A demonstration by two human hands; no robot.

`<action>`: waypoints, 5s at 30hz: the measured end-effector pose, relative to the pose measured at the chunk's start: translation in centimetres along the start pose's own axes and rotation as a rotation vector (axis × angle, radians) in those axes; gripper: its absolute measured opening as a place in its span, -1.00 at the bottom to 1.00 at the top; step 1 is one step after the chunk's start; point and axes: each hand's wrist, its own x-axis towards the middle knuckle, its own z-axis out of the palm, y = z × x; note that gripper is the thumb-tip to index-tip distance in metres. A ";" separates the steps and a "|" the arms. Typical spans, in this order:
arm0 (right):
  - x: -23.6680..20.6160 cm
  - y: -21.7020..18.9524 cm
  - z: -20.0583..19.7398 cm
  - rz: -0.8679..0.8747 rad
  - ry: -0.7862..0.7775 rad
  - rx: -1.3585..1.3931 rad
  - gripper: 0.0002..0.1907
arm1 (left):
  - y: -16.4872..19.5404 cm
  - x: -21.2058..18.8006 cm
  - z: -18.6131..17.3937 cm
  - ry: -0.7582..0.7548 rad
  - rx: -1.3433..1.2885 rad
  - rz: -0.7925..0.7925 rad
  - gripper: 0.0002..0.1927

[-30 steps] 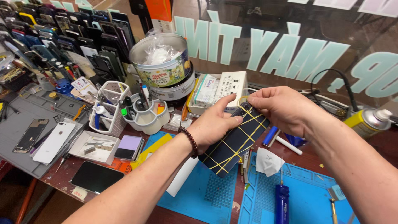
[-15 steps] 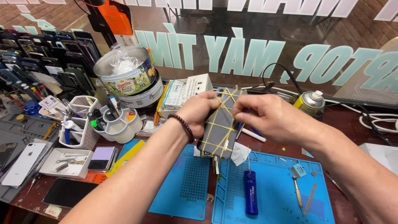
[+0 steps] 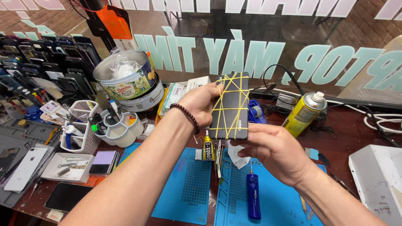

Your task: The person secures a smartphone with multiple rubber bands, then connects a charging cable to verify the screen response. The phone is rotated and inspected while the screen displays a charging interface.

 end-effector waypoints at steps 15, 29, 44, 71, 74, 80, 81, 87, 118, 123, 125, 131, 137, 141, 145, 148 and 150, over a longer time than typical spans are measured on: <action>5.6 -4.3 -2.2 -0.277 0.146 0.055 -0.71 | -3.1 -5.2 4.9 -0.062 0.449 0.204 -0.54; 5.7 -3.0 -2.4 -0.322 0.435 0.030 -0.69 | -5.2 -4.7 5.4 -0.093 0.403 0.162 -0.71; 1.1 -3.0 -0.5 0.138 0.201 -0.162 -0.67 | -3.7 -4.6 2.3 -0.021 0.143 -0.002 -0.71; -3.4 -1.3 -3.0 0.281 0.193 -0.281 -0.57 | -8.2 -9.5 3.2 0.075 0.340 -0.199 -0.76; -3.8 -0.7 -2.7 0.262 0.214 -0.292 -0.58 | -8.6 -10.1 3.1 0.084 0.325 -0.189 -0.74; -4.0 0.1 -1.7 0.182 0.339 -0.327 -0.57 | -9.5 -10.0 4.0 0.102 0.522 -0.085 -0.70; -4.2 0.0 -1.6 0.175 0.362 -0.335 -0.56 | -9.6 -9.7 4.1 0.086 0.526 -0.064 -0.69; -5.9 -0.9 -2.5 0.176 0.309 -0.268 -0.45 | -9.5 -9.4 4.2 -0.089 0.436 -0.085 -0.64; -10.2 -2.9 -9.1 -0.106 0.246 -0.450 -0.53 | -11.9 -4.8 13.2 0.008 0.104 0.192 -0.59; -9.5 -2.8 -9.7 -0.128 0.282 -0.360 -0.41 | -12.7 -3.8 12.8 -0.026 -0.039 0.192 -0.66; -9.4 -2.1 -9.2 -0.310 0.507 -0.810 -0.32 | -13.3 -2.6 12.8 -0.082 -0.152 0.175 -0.67; -9.2 -2.6 -9.3 -0.499 0.566 -0.796 -0.40 | -13.6 -1.1 11.5 -0.228 -0.360 0.105 -0.57; -9.0 -3.3 -8.1 -0.400 0.467 -0.692 -0.50 | -12.8 -2.1 10.8 -0.317 -0.448 0.041 -0.50; -9.1 -3.1 -6.8 -0.409 0.436 -0.685 -0.47 | -12.3 -2.6 10.3 -0.340 -0.430 0.055 -0.49; -8.7 -2.9 -6.4 -0.406 0.373 -0.640 -0.49 | -12.0 -2.9 9.4 -0.349 -0.393 0.044 -0.47; -8.4 -2.7 -6.5 -0.337 0.356 -0.586 -0.48 | -11.8 -2.9 8.9 -0.309 -0.355 0.035 -0.47; -7.9 -2.6 -6.7 -0.299 0.317 -0.533 -0.46 | -11.3 -2.9 8.7 -0.286 -0.339 0.015 -0.45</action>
